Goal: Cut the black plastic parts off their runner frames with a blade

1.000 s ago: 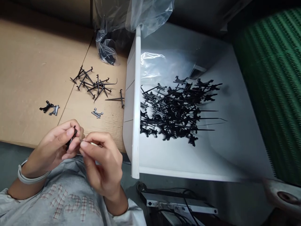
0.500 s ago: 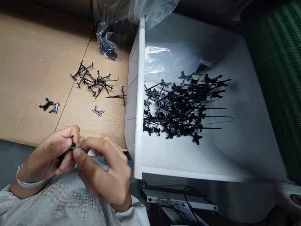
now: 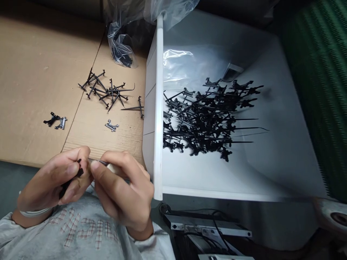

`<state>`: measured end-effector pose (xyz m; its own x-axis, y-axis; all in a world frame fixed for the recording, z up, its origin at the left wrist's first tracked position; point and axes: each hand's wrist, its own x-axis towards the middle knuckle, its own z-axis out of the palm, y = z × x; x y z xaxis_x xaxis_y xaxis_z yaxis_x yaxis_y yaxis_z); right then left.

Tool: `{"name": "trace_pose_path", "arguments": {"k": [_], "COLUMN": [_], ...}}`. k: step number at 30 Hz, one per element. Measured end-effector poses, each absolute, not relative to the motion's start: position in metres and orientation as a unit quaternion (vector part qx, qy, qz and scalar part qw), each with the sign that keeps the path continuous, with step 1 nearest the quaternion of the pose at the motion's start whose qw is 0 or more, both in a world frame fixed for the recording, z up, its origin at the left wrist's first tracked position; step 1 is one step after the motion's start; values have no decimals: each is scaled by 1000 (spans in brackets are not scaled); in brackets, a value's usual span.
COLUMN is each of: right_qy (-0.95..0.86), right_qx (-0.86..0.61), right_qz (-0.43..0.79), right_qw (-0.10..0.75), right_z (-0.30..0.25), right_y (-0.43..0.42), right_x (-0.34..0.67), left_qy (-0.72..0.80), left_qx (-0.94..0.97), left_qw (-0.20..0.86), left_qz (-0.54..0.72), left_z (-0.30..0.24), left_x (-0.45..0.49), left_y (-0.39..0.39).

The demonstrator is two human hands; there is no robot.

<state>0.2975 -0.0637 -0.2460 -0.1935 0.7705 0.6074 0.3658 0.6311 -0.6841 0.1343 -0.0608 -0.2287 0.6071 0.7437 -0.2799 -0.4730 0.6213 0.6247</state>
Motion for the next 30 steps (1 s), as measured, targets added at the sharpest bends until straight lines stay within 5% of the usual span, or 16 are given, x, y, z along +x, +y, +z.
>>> {"name": "trace_pose_path", "arguments": {"k": [4,22,30], "right_qy": [-703,-711,-721], "right_qx": [-384,-338,-381], "right_qz": [187,235,194], "right_qw": [569,570,546], "right_z": [-242,-245,-246], "right_y": [-66,-69,-73], "right_x": [294,276,275], "left_qy": [265,465,416], "left_qx": [234,228,234], "left_qw": [862,738,758], "left_qz": [364,431,445], "left_z": [-228,-217,-218], "left_x": [134,150,151], "left_y": [-61,-54,-56]}}
